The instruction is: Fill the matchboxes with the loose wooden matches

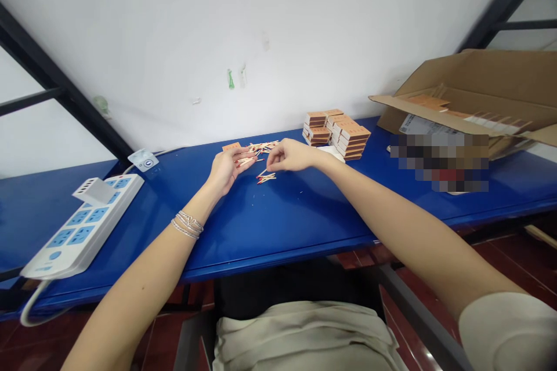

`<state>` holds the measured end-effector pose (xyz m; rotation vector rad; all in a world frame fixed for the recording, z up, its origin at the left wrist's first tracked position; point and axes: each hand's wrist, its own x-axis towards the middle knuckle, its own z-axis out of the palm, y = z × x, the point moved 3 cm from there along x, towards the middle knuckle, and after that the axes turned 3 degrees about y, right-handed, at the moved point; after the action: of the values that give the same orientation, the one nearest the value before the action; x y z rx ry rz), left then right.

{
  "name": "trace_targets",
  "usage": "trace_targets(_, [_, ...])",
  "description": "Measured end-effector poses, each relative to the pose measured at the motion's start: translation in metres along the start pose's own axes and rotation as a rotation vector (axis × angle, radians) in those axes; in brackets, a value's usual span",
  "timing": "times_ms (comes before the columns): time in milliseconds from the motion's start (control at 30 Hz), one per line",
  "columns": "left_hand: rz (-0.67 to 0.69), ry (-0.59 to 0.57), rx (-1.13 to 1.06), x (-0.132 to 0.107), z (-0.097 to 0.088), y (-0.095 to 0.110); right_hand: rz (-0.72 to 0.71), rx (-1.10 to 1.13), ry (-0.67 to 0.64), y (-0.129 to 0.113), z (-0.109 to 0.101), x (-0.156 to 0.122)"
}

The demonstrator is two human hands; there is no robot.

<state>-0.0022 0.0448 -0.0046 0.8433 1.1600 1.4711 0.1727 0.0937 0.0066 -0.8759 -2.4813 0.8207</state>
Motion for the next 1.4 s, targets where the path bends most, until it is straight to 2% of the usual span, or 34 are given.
trace_targets(100, [-0.019,-0.024,0.023,-0.001,0.001,-0.001,0.012,-0.048,0.011,-0.003,0.001,0.0])
trace_targets(233, [-0.067,-0.09,0.058,-0.003,0.004,-0.004,-0.043,-0.029,0.175,-0.005,0.003,0.003])
trace_targets(300, [-0.081,-0.105,0.066,-0.005,0.007,-0.006,-0.068,-0.028,0.215,-0.006,0.007,0.005])
trace_targets(467, [-0.079,-0.143,0.058,-0.008,0.012,-0.005,-0.071,-0.063,0.24,-0.005,0.016,0.009])
trace_targets(633, [-0.103,-0.125,0.049,-0.006,0.008,-0.006,-0.057,-0.053,0.245,-0.005,0.012,0.008])
trace_targets(733, [-0.107,-0.098,0.052,-0.003,0.005,-0.007,-0.059,-0.004,0.202,-0.004,0.004,0.005])
trace_targets(900, [-0.09,-0.062,0.071,-0.001,0.003,-0.005,0.014,0.001,-0.071,-0.004,0.001,-0.001])
trace_targets(967, [-0.089,-0.064,0.073,-0.001,0.003,-0.005,0.027,-0.058,-0.093,-0.006,0.004,-0.002])
trace_targets(1167, [-0.108,-0.108,0.094,-0.004,0.006,-0.007,-0.103,-0.064,0.207,-0.007,0.017,0.008])
trace_targets(1400, [-0.115,-0.148,0.102,-0.004,0.006,-0.009,-0.133,-0.081,0.231,-0.006,0.027,0.012])
